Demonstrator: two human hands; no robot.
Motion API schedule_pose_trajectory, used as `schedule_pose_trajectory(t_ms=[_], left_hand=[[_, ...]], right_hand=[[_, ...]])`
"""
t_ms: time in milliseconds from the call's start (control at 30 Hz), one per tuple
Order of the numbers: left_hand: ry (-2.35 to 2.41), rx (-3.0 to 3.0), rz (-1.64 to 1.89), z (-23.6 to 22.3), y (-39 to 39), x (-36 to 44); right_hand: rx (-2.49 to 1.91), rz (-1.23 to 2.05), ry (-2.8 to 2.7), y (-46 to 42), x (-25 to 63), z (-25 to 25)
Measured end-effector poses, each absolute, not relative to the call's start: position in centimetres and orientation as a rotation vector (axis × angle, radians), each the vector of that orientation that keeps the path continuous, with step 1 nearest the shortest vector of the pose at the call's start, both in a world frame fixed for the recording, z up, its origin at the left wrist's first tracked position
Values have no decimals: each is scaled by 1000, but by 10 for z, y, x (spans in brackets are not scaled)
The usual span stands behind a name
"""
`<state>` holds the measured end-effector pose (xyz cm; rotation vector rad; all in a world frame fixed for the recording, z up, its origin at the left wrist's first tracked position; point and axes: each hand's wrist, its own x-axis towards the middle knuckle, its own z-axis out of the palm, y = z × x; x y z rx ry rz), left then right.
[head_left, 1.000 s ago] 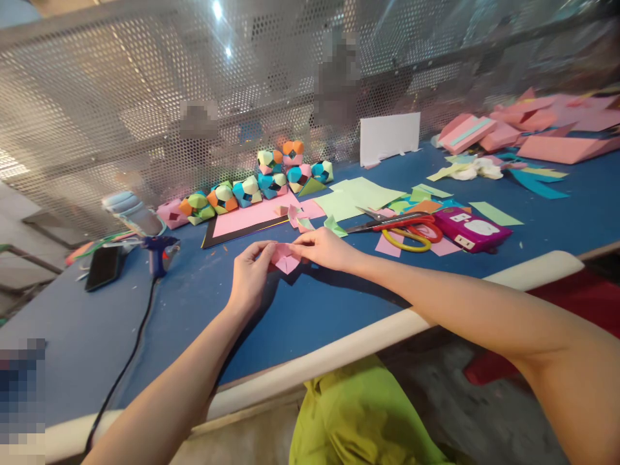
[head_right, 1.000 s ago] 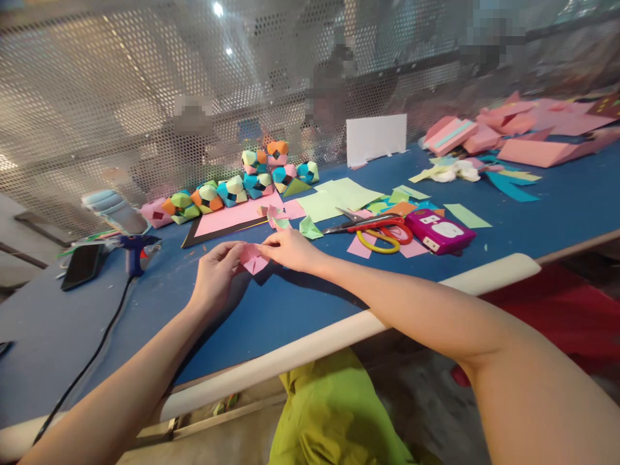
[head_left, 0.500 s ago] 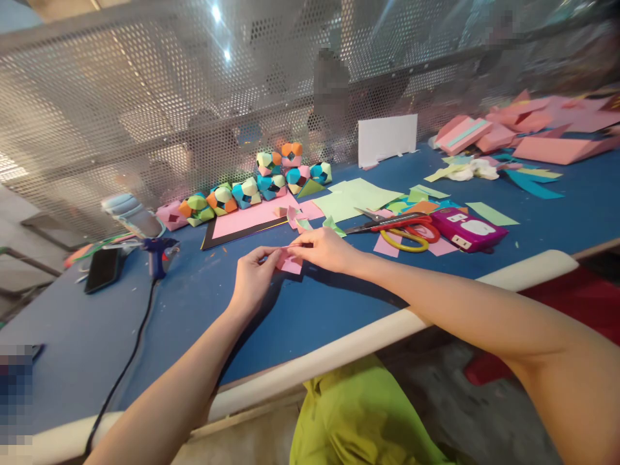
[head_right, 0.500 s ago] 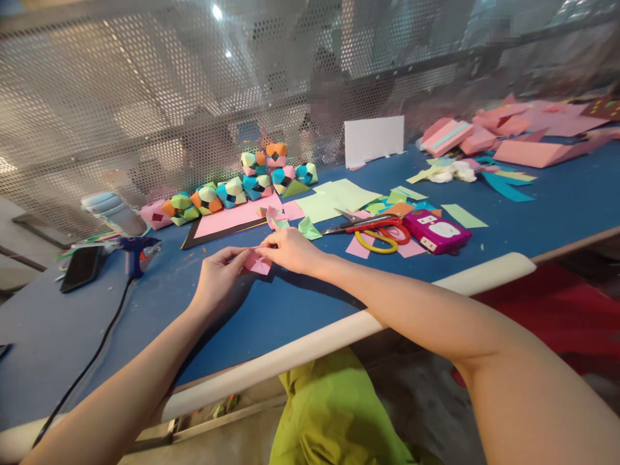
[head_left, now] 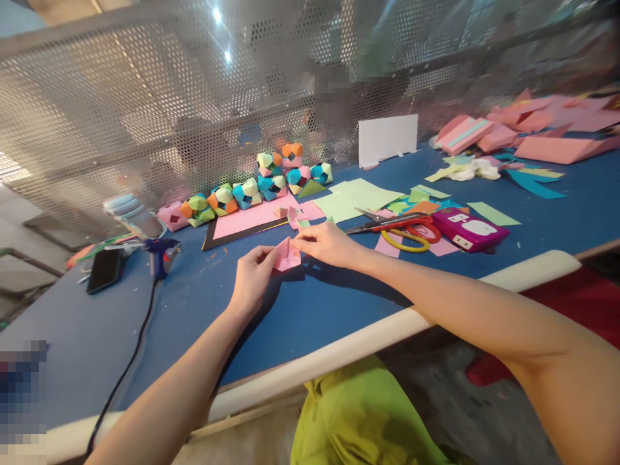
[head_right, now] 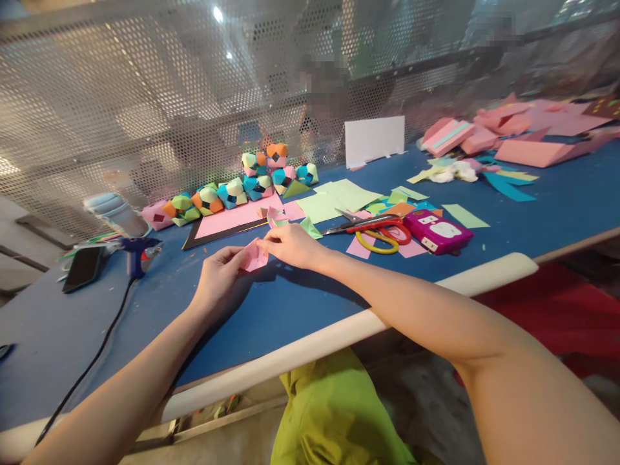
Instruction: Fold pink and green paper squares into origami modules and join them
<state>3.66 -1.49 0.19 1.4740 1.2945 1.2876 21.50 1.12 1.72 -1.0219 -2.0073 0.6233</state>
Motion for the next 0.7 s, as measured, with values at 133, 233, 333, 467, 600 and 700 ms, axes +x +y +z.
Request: schedule_pose_trajectory(t_ms=[133, 233, 333, 467, 600, 700], left_hand=[[1250, 1440, 1251, 2, -17, 39], [1247, 1512, 1192, 5, -21, 41], [1308, 1543, 1214, 5, -21, 41], [1347, 1499, 1304, 3, -18, 39], [1397, 1489, 1305, 1, -17, 39], [1393, 1475, 1292, 1, -17, 41]], right_hand=[[-1019, 606, -2017, 11, 213, 14], [-977, 623, -2021, 10, 212, 12], [-966, 656, -2006, 8, 212, 13], [-1068, 691, -2073, 5, 210, 17], [-1121, 603, -2139, 3, 208, 16], [-1101, 557, -2130, 3, 207, 13]])
